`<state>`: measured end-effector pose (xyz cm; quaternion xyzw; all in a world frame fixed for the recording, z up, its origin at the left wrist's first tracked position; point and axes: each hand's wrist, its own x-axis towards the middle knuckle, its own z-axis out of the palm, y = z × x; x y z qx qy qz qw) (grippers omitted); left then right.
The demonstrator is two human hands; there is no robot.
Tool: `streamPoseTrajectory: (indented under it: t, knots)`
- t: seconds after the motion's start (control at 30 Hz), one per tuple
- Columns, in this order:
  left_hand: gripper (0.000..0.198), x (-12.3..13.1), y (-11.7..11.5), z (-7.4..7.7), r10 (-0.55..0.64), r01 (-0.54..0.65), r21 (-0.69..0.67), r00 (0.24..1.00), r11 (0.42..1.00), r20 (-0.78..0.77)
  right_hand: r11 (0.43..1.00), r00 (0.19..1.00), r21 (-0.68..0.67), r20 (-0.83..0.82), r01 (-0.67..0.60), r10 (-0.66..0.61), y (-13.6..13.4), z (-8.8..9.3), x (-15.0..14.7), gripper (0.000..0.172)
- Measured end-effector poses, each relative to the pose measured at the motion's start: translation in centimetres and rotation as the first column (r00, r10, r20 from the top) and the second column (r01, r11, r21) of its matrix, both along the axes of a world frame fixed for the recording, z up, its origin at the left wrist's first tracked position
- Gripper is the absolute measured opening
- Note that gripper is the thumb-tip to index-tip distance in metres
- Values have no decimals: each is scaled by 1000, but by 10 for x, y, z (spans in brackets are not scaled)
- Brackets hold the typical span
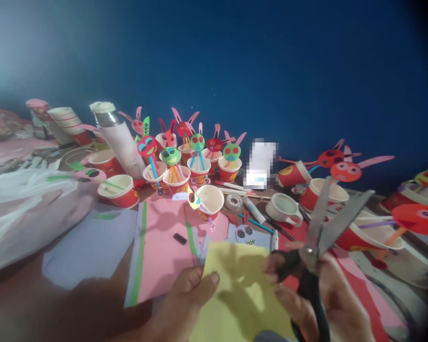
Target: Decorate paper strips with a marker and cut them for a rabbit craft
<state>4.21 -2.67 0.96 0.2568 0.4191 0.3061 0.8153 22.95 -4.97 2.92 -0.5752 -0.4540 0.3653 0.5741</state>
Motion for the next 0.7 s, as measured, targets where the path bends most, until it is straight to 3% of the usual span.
streamPoseTrajectory:
  t: [0.1, 0.2, 0.37, 0.53, 0.7]
  knots:
    - [41, 2, 11, 3, 55, -55, -6, 998, 998, 5, 999, 998, 53, 64, 3, -6, 22, -2, 26, 44]
    - [40, 8, 21, 7, 55, -54, 52, 999, 997, -4, 999, 999, -12, 21, -36, 37, 38, -6, 36, 50]
    - [34, 18, 33, 10, -56, 58, 114, 998, 992, -26, 977, 997, -205, -68, -54, 41, 38, -3, 32, 52]
    - [30, 15, 43, 8, -249, 248, 193, 968, 949, -21, 983, 1000, -184, -21, -8, 4, 38, -3, 44, 52]
    - [29, 4, 47, 2, -309, 346, 244, 934, 906, -177, 985, 1000, -173, -19, -16, 13, 43, -6, 55, 53]
